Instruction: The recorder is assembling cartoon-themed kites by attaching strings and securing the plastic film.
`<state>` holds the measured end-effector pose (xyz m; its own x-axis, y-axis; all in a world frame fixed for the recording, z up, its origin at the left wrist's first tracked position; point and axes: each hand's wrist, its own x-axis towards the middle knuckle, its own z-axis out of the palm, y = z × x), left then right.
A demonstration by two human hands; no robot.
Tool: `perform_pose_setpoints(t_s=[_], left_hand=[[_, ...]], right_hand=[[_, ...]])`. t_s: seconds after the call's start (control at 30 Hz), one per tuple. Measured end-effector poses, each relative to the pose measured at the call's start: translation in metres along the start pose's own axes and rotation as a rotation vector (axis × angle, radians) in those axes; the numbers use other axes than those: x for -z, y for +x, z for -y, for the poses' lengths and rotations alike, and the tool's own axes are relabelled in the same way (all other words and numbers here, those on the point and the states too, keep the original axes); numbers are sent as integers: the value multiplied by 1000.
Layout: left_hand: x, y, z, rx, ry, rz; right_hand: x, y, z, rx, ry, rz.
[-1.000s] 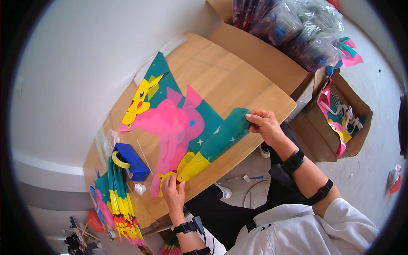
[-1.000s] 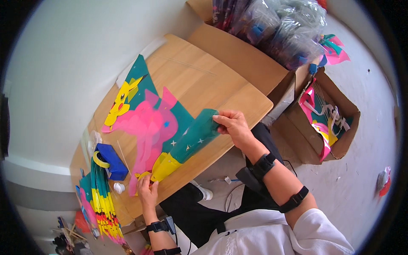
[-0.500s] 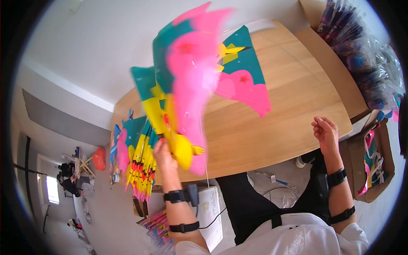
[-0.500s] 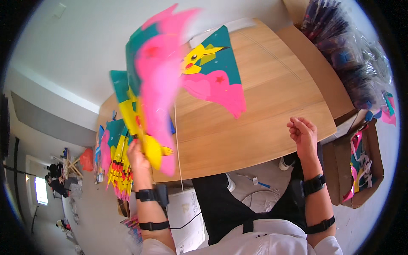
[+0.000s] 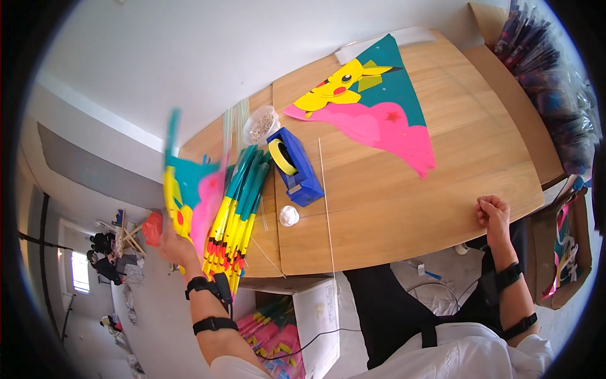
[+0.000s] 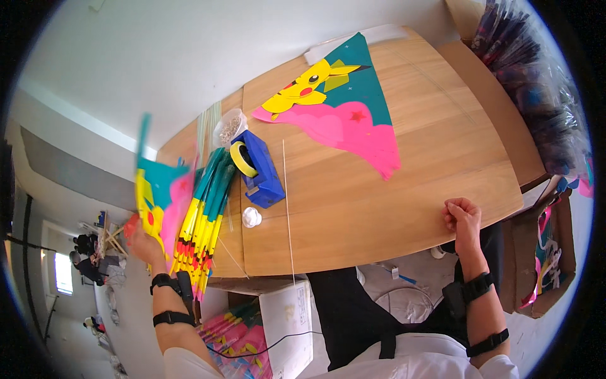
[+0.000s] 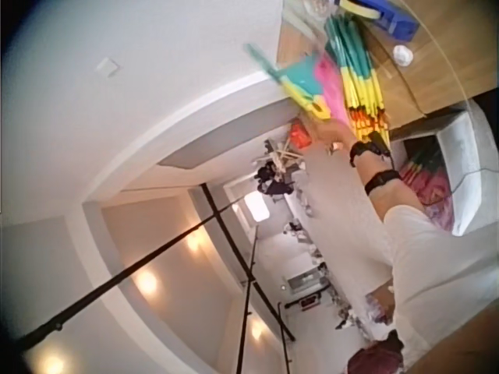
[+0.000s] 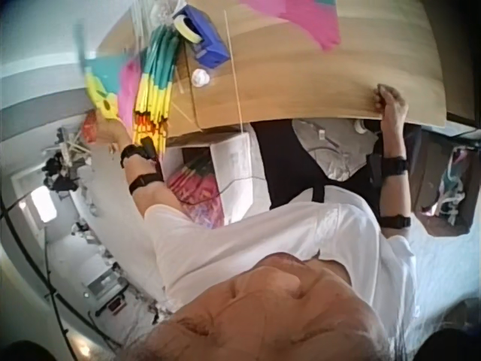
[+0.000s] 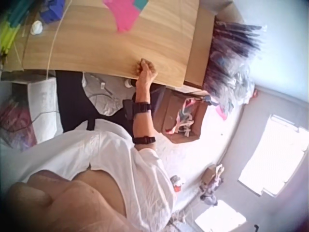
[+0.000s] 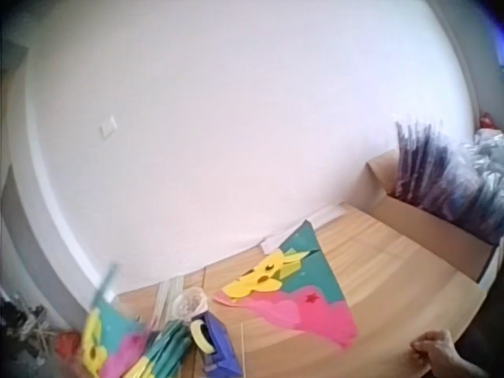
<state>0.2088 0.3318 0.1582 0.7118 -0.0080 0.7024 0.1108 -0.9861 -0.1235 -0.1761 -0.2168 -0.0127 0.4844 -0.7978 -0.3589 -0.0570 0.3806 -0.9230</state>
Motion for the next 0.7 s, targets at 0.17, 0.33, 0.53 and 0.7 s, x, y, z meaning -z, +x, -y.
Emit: perform_pose_setpoints(t_s=[0.17, 0.33, 0.53, 0.7], left_hand=[[-54, -40, 10, -211, 68, 381], [-85, -67, 7, -55, 106, 641], [-77, -57, -38, -190, -508, 169], [-79, -88, -123, -175, -1042, 778]], right_hand=[[-11, -2, -3, 48, -99, 2], [-9, 4, -9, 49, -132, -15], [-12, 5, -12, 54, -168, -7], [-11, 3, -10, 75, -188, -2]])
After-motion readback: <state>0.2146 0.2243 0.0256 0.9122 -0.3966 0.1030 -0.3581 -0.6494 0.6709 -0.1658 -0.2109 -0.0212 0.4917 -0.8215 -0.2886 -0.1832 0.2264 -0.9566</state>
